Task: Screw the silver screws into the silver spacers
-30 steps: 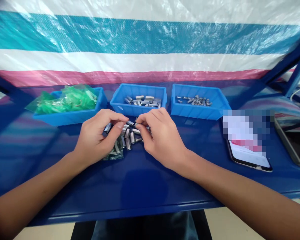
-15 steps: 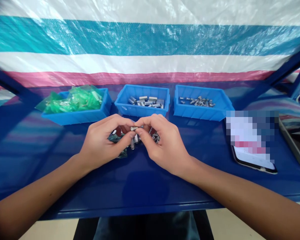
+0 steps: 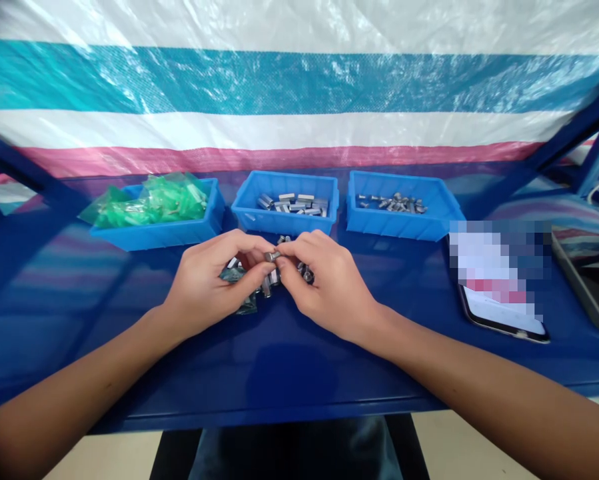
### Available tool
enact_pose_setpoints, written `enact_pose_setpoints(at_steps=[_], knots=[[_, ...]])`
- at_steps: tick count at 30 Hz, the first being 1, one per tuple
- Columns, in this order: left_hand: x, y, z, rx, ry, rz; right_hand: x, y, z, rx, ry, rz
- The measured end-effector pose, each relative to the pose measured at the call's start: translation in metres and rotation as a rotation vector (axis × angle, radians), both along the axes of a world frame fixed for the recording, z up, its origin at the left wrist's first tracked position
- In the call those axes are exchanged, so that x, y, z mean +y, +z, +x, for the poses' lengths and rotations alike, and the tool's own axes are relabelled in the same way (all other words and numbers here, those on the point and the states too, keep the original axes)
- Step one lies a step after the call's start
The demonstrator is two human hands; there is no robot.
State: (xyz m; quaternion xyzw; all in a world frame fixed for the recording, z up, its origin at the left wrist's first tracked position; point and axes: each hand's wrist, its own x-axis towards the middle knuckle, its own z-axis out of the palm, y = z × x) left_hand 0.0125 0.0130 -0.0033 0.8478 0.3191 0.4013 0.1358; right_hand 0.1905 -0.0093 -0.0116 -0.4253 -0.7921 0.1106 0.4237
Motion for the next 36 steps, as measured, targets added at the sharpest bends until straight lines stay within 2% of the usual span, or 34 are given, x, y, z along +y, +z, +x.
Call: enact_pose_setpoints(at_steps=[6, 16, 29, 36], knots=[[-0.0006, 0.0006, -0.0012, -0.003, -0.018, -0.011, 0.0011, -0.0010, 0.0032, 0.007, 0.060, -0.013], [-0.0029, 0.0006, -0.0035, 0.023, -0.038, -0.054, -0.0041, 0.0054, 0.0032, 0.049, 0.066, -0.167], [-0.0040, 0.0009, -0.0023, -0.002, -0.046, -0.026, -0.0044, 0.0044, 0.0026, 0.070, 0.064, -0.156], [-0.0065, 0.0069, -0.0018, -0.023, -0.087, -0.155, -0.0050, 0.0037, 0.0020, 0.071, 0.031, -0.133]])
